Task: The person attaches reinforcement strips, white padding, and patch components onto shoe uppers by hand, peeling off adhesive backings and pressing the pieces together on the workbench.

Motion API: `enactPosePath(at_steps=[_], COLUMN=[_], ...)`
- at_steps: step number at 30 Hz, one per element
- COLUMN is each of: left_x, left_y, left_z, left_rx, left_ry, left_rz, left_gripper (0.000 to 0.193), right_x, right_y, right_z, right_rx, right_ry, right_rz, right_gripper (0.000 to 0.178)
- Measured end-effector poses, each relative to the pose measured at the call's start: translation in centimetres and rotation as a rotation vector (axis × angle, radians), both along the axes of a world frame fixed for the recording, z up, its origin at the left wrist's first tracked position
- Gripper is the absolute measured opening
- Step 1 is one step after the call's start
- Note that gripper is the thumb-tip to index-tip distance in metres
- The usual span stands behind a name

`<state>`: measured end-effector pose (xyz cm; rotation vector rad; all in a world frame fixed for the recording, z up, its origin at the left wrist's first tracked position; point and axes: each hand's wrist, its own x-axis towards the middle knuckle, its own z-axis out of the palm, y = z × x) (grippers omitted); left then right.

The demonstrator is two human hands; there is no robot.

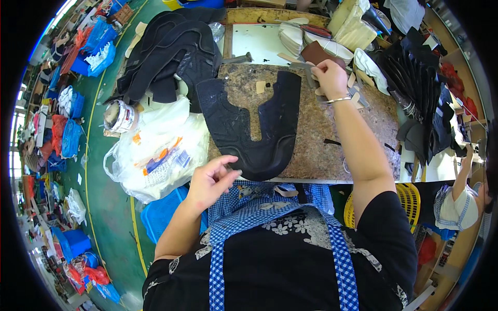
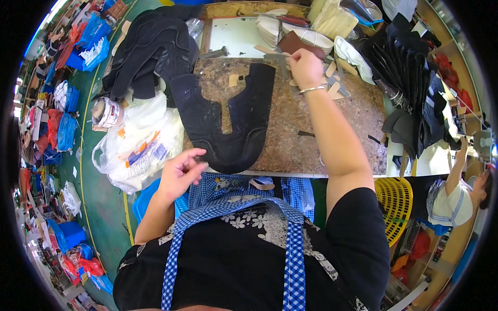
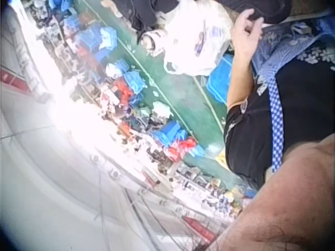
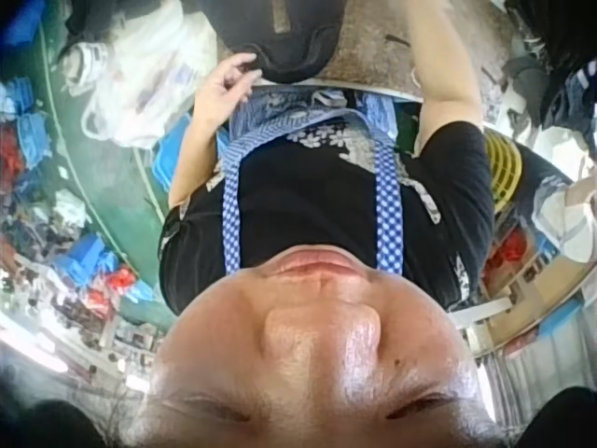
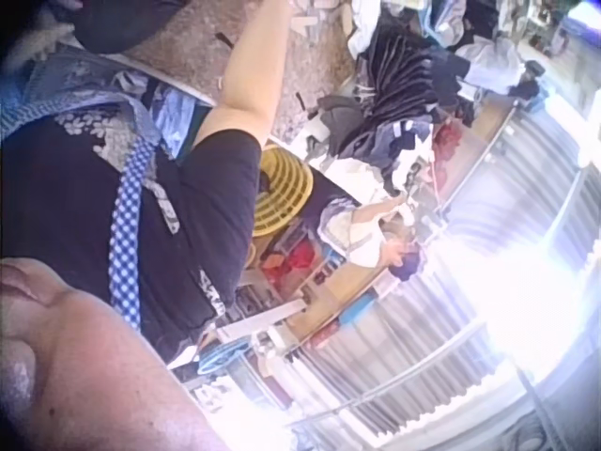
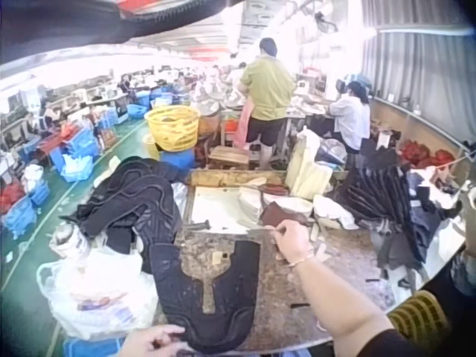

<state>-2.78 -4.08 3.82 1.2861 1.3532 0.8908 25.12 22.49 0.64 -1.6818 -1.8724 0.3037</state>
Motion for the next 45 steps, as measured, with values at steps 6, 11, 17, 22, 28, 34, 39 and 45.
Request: enactPosePath(at_steps=[6, 11, 17, 22, 28, 34, 39, 45], left_x=[0.9, 3.3, 4.4, 4.9, 4.8, 4.8, 5.3, 5.4], left_y=[3.2, 5.9, 6.3, 4.1, 3.6, 3.2, 2.9, 2.6], left_z=[0.2, 3.6, 2.2, 2.3, 1.8, 1.8, 1.0, 1.2], left_rx=[0.37, 0.035, 0.916, 0.259, 0.2, 0.28, 0.47, 0.241], left_ry=[-0.001, 0.073, 0.497, -0.267, -0.366, -0.115, 0.045, -0.021], left_rz=[0.191, -0.163, 0.18, 0.021, 0.14, 0.071, 0.055, 0.008], left_gripper=[0.036, 0.03, 0.019, 0.017, 0.013, 0.017, 0.016, 0.014], right_x=[-1.7, -4.6, -6.1, -7.3, -7.2, -7.1, -6.8, -6.9], right_y=[-6.1, -14.5, -16.4, -18.1, -18.0, -17.7, -18.2, -19.7], right_z=[4.9, 8.6, 7.1, 7.9, 7.1, 7.7, 7.0, 6.2], right_rx=[-0.052, -0.1, -0.194, 0.39, 0.323, 0.386, 0.319, 0.093], right_ry=[0.426, 0.217, 0.783, 0.263, 0.328, 0.191, 0.197, 0.398], right_rz=[0.282, 0.919, 0.281, 0.698, 0.721, 0.777, 0.737, 0.596], right_gripper=[0.011, 0.012, 0.01, 0.022, 0.021, 0.016, 0.015, 0.008])
